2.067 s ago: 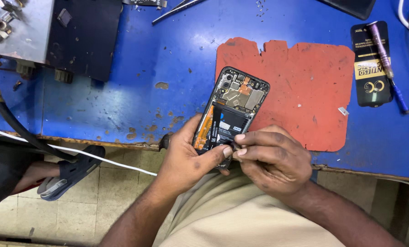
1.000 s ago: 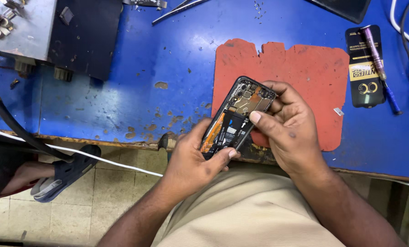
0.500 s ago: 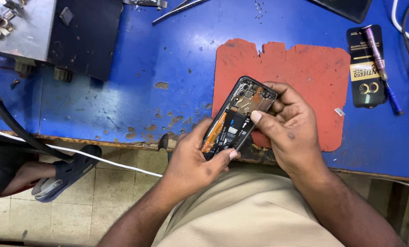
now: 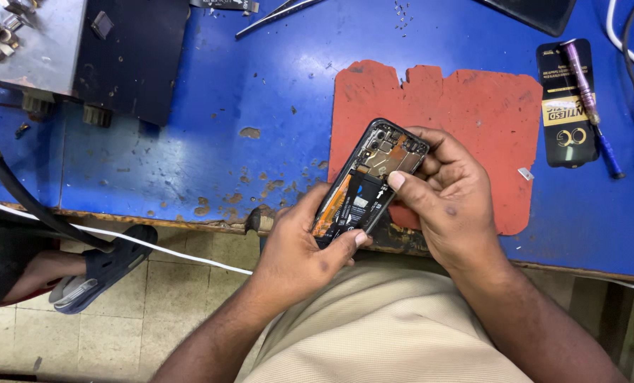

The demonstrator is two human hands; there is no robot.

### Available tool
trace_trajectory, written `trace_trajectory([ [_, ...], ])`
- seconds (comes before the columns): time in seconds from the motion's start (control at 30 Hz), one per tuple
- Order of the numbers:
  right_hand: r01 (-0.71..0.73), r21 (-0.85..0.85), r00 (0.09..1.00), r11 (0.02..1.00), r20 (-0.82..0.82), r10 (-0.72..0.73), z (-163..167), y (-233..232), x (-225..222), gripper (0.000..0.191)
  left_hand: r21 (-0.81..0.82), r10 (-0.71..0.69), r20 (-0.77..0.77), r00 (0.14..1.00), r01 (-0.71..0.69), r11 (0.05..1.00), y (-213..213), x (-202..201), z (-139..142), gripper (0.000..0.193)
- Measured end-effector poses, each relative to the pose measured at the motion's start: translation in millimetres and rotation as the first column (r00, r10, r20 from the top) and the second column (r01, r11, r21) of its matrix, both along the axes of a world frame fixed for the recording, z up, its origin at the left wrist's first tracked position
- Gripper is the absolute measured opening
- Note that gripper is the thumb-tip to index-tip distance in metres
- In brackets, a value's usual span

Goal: The person repairs a smartphone at a workbench. They unscrew and pry open the phone's back cover, disconnect and handle internal components, plug in a charging cable to test the phone, then use tweezers to work on the exposed internals and press a small part into place by hand.

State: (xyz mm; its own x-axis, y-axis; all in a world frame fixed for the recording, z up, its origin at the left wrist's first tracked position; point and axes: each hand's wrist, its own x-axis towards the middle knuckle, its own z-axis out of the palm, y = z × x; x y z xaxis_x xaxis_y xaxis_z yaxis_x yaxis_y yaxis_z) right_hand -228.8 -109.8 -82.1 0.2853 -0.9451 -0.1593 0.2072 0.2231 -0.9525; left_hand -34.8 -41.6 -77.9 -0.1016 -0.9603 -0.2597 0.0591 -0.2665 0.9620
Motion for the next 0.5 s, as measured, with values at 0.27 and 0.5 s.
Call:
trace_trajectory([
  [0.27, 0.006, 0.022, 1.0, 1.0, -0.021, -0.005, 1.1, -0.8, 1.2, 0.045, 0.02, -0.022, -0.002, 1.0, 0.022, 1.0, 1.1, 2.1, 1.9, 0.031],
  [0.5, 0.005, 0.011, 1.0, 1.0, -0.015, -0.005, -3.1, -1.9, 1.6, 0.042, 0.003, -0.049, -0.314, 0.948, 0.053, 0.999, 3.7, 9.8, -4.7, 0.042],
])
